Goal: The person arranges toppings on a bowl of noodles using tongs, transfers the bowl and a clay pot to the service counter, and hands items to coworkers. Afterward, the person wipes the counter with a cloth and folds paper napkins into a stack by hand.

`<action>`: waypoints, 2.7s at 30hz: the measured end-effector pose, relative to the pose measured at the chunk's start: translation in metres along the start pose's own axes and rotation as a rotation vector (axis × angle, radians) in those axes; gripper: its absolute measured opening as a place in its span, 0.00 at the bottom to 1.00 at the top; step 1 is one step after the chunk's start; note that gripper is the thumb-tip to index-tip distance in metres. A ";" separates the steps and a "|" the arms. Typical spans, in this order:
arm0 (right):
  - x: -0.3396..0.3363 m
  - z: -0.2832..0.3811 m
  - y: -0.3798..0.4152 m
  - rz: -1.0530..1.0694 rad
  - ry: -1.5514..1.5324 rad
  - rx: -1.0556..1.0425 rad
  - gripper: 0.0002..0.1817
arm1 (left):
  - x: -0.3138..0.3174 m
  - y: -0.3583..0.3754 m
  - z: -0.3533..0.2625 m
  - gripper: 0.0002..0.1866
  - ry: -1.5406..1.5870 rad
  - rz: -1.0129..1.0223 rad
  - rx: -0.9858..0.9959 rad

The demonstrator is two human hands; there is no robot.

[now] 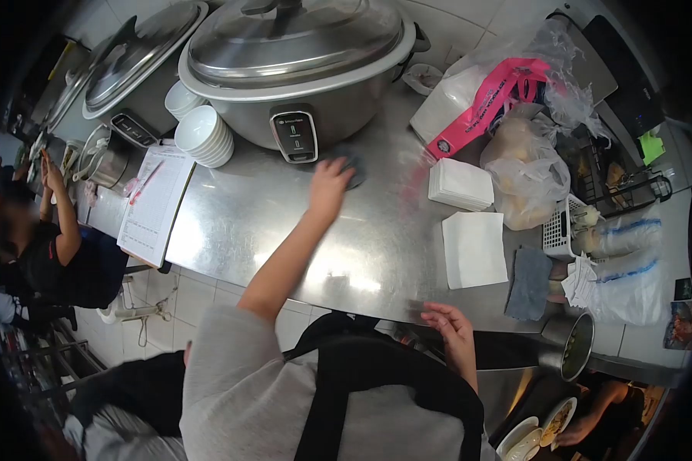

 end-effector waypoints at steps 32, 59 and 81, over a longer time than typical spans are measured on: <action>0.100 0.245 0.123 1.082 -1.357 -0.058 0.35 | 0.013 0.169 -0.412 0.09 0.946 1.134 0.450; -0.113 -0.057 -0.130 -0.028 0.303 -0.229 0.40 | -0.027 0.170 -0.111 0.31 1.113 0.763 -0.721; 0.151 0.043 -0.111 0.619 0.574 -1.567 0.28 | -0.165 0.142 -0.142 0.27 1.669 0.294 -0.793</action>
Point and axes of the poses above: each hand's wrist, its own y-axis away from the middle knuckle, its own x-axis out of the palm, z = x × y, the point moved 6 cm from there along -y, towards the middle knuckle, and after that the axes turned 11 degrees about -x, right-handed, at the moved point
